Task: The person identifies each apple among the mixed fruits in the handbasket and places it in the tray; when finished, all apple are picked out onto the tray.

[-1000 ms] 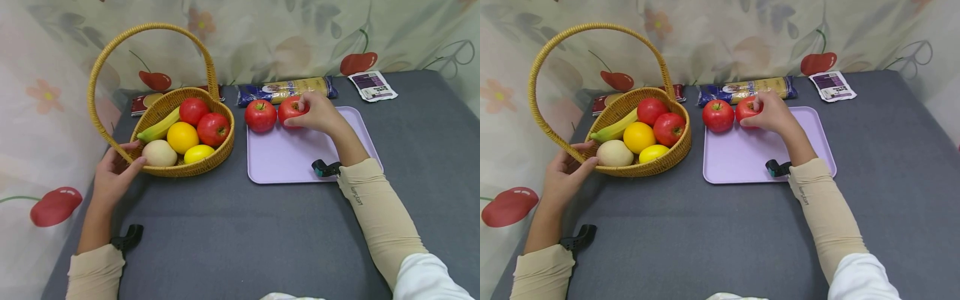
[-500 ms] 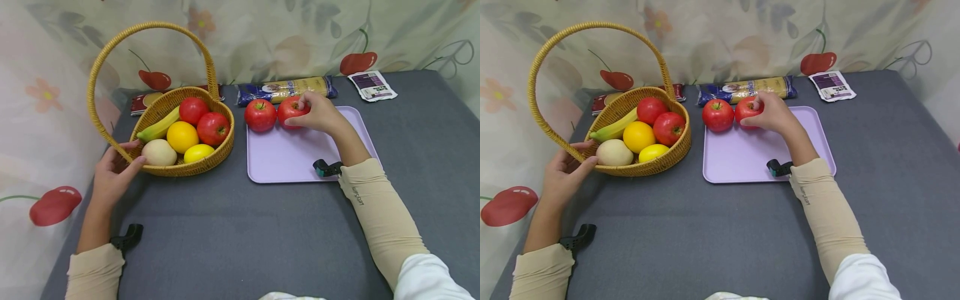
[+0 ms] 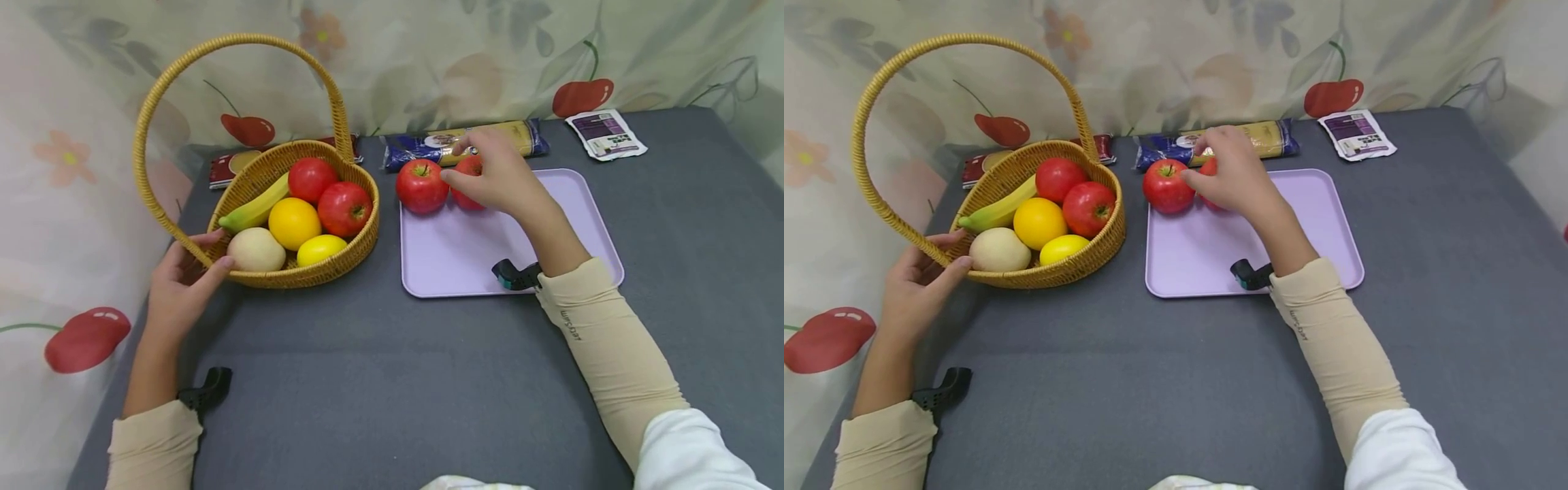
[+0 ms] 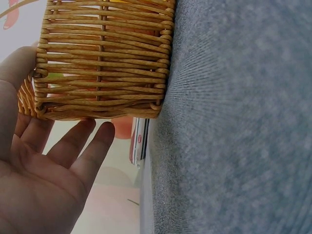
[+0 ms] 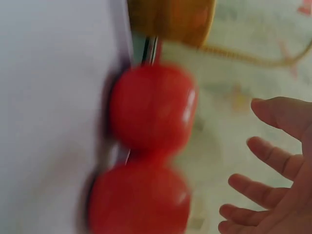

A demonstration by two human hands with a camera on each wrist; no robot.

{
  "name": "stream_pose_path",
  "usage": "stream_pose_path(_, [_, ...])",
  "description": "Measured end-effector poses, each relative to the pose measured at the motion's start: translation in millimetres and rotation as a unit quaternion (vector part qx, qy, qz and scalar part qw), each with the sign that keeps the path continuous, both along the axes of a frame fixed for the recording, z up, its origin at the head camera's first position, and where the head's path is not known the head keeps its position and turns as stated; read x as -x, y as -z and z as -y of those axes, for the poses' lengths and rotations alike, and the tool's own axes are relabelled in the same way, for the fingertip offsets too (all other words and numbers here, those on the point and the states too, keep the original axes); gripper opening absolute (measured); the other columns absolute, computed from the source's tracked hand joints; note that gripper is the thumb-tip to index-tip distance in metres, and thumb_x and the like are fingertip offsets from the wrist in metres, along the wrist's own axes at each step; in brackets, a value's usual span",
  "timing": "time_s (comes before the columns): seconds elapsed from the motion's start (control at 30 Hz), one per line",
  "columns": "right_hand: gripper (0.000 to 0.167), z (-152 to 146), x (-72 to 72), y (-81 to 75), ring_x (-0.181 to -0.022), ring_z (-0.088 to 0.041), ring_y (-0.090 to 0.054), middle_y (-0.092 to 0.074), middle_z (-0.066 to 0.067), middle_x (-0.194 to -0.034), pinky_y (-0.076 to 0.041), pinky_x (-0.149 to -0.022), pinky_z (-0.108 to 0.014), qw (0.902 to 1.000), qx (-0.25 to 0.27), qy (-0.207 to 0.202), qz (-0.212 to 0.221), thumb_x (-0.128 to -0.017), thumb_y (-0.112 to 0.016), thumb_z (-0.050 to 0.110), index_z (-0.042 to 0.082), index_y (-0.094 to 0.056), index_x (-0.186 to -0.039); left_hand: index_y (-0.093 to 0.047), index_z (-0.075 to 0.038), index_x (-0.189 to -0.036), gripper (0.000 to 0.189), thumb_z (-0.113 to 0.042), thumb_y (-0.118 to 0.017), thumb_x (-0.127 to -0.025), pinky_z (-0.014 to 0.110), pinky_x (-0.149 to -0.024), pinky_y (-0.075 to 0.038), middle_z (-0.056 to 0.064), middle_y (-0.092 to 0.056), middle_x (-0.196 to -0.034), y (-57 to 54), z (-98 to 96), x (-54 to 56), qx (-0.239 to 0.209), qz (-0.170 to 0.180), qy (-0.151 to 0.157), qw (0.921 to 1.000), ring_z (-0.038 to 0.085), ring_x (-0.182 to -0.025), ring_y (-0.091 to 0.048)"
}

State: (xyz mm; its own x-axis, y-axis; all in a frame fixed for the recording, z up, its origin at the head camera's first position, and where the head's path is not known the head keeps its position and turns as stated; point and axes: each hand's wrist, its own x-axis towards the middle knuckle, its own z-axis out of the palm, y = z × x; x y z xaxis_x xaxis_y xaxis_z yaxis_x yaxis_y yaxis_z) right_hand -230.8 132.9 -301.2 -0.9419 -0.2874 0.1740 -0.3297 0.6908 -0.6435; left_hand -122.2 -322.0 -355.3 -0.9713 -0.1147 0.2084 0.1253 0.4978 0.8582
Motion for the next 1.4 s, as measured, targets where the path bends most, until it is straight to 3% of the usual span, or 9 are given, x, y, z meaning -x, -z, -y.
stream_pose_path(0.13, [0.034,32.5,-8.2,-7.1,-0.132,-0.029,-0.043,-0.055,-0.014,-0.134,-0.035,-0.110,-0.048,0.9979,-0.013,-0.055,-0.032,-0.092,-0.070,0.025,0.003,-0.062,-0.117,-0.057,-0.006,-0.136,0.046,-0.015,-0.072,-0.094,0.013,-0.090,-0.048,0.002,-0.060,-0.138,0.8,1.0,0.6,-0.001,-0.008,0.002,1.0000,0.012,-0.117,-0.058])
stream_pose_path(0.3, [0.042,73.3,-19.1,-11.1,-0.122,-0.024,-0.050,-0.055,-0.007,-0.132,-0.046,-0.101,-0.041,0.9933,-0.039,-0.106,-0.024,-0.092,-0.072,0.029,0.010,-0.059,-0.127,-0.058,-0.004,-0.135,0.045,-0.011,-0.072,-0.093,0.014,-0.089,-0.049,0.003,-0.062,-0.136,2.9,0.9,1.7,-0.006,-0.023,0.009,0.9997,0.012,-0.116,-0.059])
stream_pose_path(0.63, [0.046,118.0,-17.2,-16.2,-0.114,-0.022,-0.053,-0.055,-0.008,-0.129,-0.050,-0.093,-0.038,0.9826,-0.103,-0.147,-0.047,-0.090,-0.075,0.033,0.012,-0.059,-0.128,-0.058,-0.005,-0.135,0.045,-0.014,-0.072,-0.093,0.013,-0.089,-0.049,0.003,-0.061,-0.137,-0.4,-1.9,3.2,0.000,-0.021,0.012,0.9997,0.013,-0.114,-0.059])
stream_pose_path(0.9, [0.051,148.8,-9.1,-8.9,-0.108,-0.025,-0.055,-0.054,-0.009,-0.125,-0.052,-0.090,-0.036,0.9556,-0.217,-0.192,-0.053,-0.087,-0.078,0.031,0.014,-0.057,-0.130,-0.058,-0.005,-0.135,0.045,-0.013,-0.073,-0.093,0.013,-0.089,-0.049,0.004,-0.061,-0.137,-0.1,-1.1,1.4,-0.003,-0.021,0.013,0.9997,0.013,-0.114,-0.060])
stream_pose_path(1.23, [0.077,174.0,0.2,-5.3,-0.117,-0.032,-0.048,-0.047,-0.013,-0.138,-0.053,-0.089,-0.047,0.9308,-0.321,-0.176,0.003,-0.082,-0.081,0.024,0.019,-0.040,-0.147,-0.058,-0.005,-0.135,0.045,-0.013,-0.073,-0.093,0.014,-0.090,-0.048,0.003,-0.061,-0.137,0.6,-0.7,1.2,-0.005,-0.020,0.012,0.9997,0.012,-0.115,-0.059])
stream_pose_path(1.3, [0.079,175.8,0.3,-3.7,-0.117,-0.032,-0.047,-0.047,-0.013,-0.138,-0.052,-0.090,-0.047,0.9308,-0.324,-0.170,0.003,-0.082,-0.081,0.024,0.018,-0.038,-0.148,-0.058,-0.004,-0.134,0.045,-0.012,-0.073,-0.093,0.014,-0.090,-0.048,0.004,-0.061,-0.136,0.6,-1.0,0.9,-0.007,-0.022,0.015,0.9996,0.013,-0.115,-0.059])
stream_pose_path(1.4, [0.083,175.6,0.9,-0.4,-0.114,-0.031,-0.049,-0.048,-0.014,-0.134,-0.052,-0.091,-0.045,0.9387,-0.306,-0.159,-0.004,-0.079,-0.083,0.025,0.014,-0.037,-0.147,-0.058,-0.004,-0.134,0.044,-0.012,-0.073,-0.093,0.014,-0.091,-0.048,0.004,-0.061,-0.136,-0.1,-1.1,0.4,-0.006,-0.024,0.015,0.9996,0.012,-0.115,-0.059])
